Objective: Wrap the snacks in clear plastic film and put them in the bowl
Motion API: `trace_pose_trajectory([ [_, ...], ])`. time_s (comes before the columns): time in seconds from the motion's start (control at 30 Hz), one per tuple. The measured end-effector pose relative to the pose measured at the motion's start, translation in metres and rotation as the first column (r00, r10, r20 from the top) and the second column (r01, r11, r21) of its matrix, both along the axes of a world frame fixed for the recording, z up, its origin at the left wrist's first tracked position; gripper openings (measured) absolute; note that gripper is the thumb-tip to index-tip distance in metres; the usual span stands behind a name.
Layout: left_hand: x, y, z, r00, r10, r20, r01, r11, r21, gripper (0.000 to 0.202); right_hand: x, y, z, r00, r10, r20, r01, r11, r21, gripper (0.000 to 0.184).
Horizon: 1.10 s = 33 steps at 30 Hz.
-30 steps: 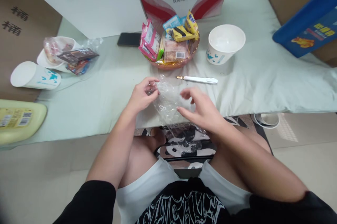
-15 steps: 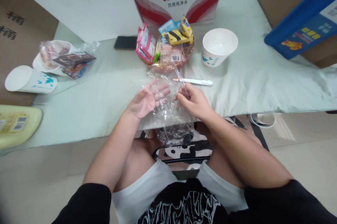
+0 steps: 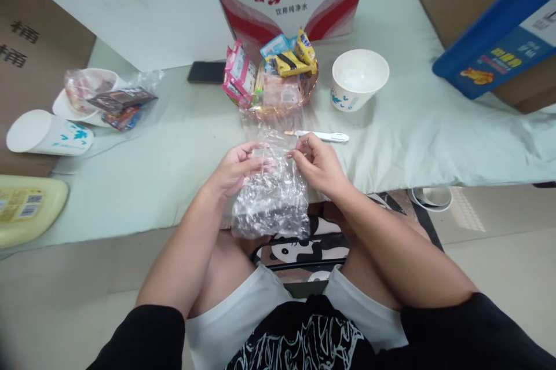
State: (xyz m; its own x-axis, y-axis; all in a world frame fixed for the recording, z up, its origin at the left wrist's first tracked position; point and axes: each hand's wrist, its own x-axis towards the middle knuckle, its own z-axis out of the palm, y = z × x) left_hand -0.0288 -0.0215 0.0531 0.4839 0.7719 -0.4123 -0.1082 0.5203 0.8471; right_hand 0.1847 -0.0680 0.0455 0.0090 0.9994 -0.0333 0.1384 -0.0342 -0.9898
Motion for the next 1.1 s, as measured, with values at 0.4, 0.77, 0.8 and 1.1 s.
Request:
trace_pose_trajectory([
  [0.4, 0.002, 0.000, 0.004, 0.985, 0.003, -0.175, 0.012, 0.996, 0.084, 0.034, 0.002, -0.002, -0.007, 0.994, 0.105, 0.033, -0.104, 0.994, -0.029, 0.018],
  [0.77, -0.002, 0.004, -0.001, 0.999, 0.038, -0.004, -0.038, 0.999, 0.011, 0.007, 0.013, -0.001, -0.010, 0.995, 0.101, 0.022, -0.102, 0.936, 0.337, 0.017],
  [0.8, -0.003, 0.005, -0.002, 1.000, 0.023, 0.013, -0.023, 1.000, 0.008, 0.007, 0.014, -0.002, -0.008, 0.994, 0.109, 0.025, -0.111, 0.940, 0.322, 0.017],
  [1.1, -0.003, 0.011, -0.008, 0.984, 0.078, -0.162, -0.042, 0.976, 0.216, 0.029, 0.021, -0.006, -0.001, 0.966, 0.251, 0.067, -0.259, 0.947, 0.188, 0.011],
])
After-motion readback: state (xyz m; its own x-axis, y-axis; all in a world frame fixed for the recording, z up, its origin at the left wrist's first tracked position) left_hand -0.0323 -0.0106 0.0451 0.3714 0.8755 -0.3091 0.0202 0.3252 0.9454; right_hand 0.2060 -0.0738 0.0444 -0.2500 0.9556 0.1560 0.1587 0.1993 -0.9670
